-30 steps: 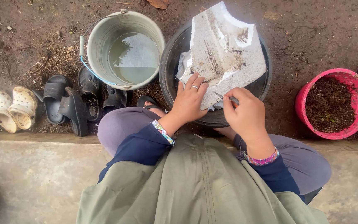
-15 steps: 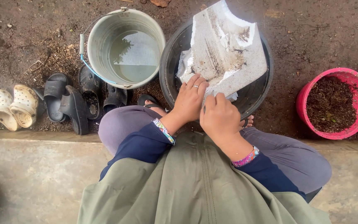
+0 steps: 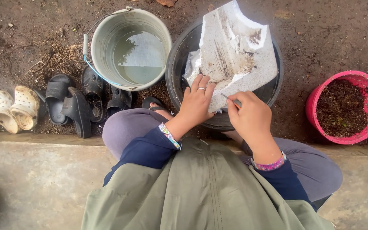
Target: Breaking a large piece of styrofoam into smaller pieces using hands and scissors, then placing the pieces into a bucket.
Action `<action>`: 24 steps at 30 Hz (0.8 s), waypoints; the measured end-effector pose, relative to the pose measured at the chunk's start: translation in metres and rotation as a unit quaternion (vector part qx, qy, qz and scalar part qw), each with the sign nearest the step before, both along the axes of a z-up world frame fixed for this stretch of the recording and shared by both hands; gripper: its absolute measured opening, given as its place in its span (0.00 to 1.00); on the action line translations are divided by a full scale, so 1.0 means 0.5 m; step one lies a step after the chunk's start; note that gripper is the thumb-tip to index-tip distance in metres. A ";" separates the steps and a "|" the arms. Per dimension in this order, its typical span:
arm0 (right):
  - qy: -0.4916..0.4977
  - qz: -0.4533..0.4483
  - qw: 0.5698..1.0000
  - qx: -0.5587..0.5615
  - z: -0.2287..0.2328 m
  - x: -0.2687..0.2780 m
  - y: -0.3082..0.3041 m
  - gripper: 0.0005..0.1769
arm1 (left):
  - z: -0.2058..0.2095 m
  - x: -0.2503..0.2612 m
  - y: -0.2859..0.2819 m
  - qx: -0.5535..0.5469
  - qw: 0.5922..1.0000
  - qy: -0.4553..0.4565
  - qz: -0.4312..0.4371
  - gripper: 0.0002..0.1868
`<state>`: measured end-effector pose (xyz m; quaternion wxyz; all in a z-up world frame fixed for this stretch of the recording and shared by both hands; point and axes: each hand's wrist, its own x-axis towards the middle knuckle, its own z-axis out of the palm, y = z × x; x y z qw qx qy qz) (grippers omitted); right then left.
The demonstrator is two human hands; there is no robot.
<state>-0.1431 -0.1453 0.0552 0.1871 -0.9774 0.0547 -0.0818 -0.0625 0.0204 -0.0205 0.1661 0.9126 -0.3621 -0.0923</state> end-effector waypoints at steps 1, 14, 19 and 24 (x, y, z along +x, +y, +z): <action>0.000 0.003 1.000 0.000 -0.007 0.012 0.004 0.05 | -0.006 0.002 0.001 0.000 1.000 0.000 0.003 0.52; -0.124 0.016 0.958 -0.257 -0.135 0.063 0.074 0.06 | -0.051 0.009 -0.001 -0.134 0.972 -0.192 0.003 0.32; -0.046 0.028 0.990 -0.132 -0.098 0.051 0.045 0.07 | -0.066 0.009 -0.001 -0.159 0.969 -0.191 0.015 0.37; 0.022 0.069 0.993 -0.097 -0.098 0.071 -0.026 0.16 | -0.028 0.004 0.012 -0.072 0.993 -0.093 -0.015 0.51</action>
